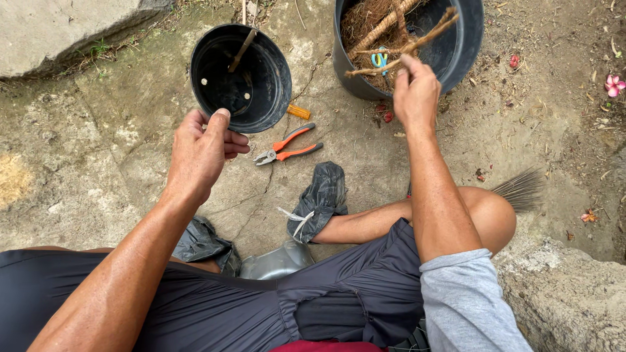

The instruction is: The person uses pliers to bend and secure a metal rod into a black plastic pot, then threads a white string through the rod and pot to create a loop. They then insert a star-shaped woven object into the pot.

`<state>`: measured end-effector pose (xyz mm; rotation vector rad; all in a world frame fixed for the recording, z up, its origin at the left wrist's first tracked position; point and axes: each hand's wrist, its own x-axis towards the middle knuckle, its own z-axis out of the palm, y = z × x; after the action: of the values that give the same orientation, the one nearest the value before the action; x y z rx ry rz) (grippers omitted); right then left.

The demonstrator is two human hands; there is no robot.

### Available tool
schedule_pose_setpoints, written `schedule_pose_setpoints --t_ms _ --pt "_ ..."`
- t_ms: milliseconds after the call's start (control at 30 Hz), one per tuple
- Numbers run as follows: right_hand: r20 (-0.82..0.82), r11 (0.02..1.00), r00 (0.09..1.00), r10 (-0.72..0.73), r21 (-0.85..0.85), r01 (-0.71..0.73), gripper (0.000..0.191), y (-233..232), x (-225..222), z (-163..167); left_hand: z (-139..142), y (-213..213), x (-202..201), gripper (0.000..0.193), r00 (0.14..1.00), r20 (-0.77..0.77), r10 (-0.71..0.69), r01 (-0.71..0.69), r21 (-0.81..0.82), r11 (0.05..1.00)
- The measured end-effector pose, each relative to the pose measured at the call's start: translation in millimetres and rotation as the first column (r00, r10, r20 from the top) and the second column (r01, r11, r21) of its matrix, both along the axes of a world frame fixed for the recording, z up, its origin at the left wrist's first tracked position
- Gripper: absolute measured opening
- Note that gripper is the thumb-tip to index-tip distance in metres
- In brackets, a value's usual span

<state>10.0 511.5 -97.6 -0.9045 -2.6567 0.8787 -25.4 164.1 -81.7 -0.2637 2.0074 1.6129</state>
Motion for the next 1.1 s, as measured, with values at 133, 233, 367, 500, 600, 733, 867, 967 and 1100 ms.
schedule_pose_setpoints --t_ms 133,233,367,500,600,733,867,967,1100 --pt "-0.402 1.000 0.915 0.028 -0.001 -0.031 0.026 11 -2 9 -1 1 -1 0.034 1.000 0.006 -0.009 0.009 -0.011 1.000" --pt "-0.572 0.986 0.819 -0.041 -0.155 -0.059 0.024 19 -1 19 -3 2 -1 0.034 1.000 -0.013 -0.010 0.010 0.019 1.000" --pt "-0.768 0.967 0.641 0.015 -0.153 -0.205 0.020 33 3 38 -5 2 -2 0.034 1.000 -0.007 -0.018 0.018 0.013 1.000" --pt "-0.880 0.873 0.475 0.011 -0.223 -0.433 0.021 45 22 61 -7 4 -9 0.034 1.000 0.011 0.013 -0.013 -0.012 1.000" --pt "-0.876 0.731 0.476 -0.077 -0.374 -0.570 0.022 46 42 77 -6 4 -14 0.033 0.999 0.022 0.042 -0.041 -0.052 0.998" --pt "-0.842 0.517 0.529 -0.111 -0.503 -0.693 0.018 40 62 94 -3 -5 -18 0.035 0.996 0.012 0.084 -0.083 -0.104 0.991" --pt "-0.809 0.271 0.586 -0.056 -0.577 -0.770 0.015 25 63 106 0 -14 -20 0.035 0.989 0.075 0.130 -0.123 -0.095 0.988" --pt "-0.793 0.179 0.609 0.011 -0.598 -0.782 0.023 7 53 110 0 -19 -19 0.038 0.989 0.074 0.130 -0.124 -0.078 0.989" --pt "-0.746 0.162 0.651 0.142 -0.631 -0.759 0.029 -31 41 108 -1 -29 -12 0.044 0.997 0.060 0.056 -0.049 -0.119 0.992"
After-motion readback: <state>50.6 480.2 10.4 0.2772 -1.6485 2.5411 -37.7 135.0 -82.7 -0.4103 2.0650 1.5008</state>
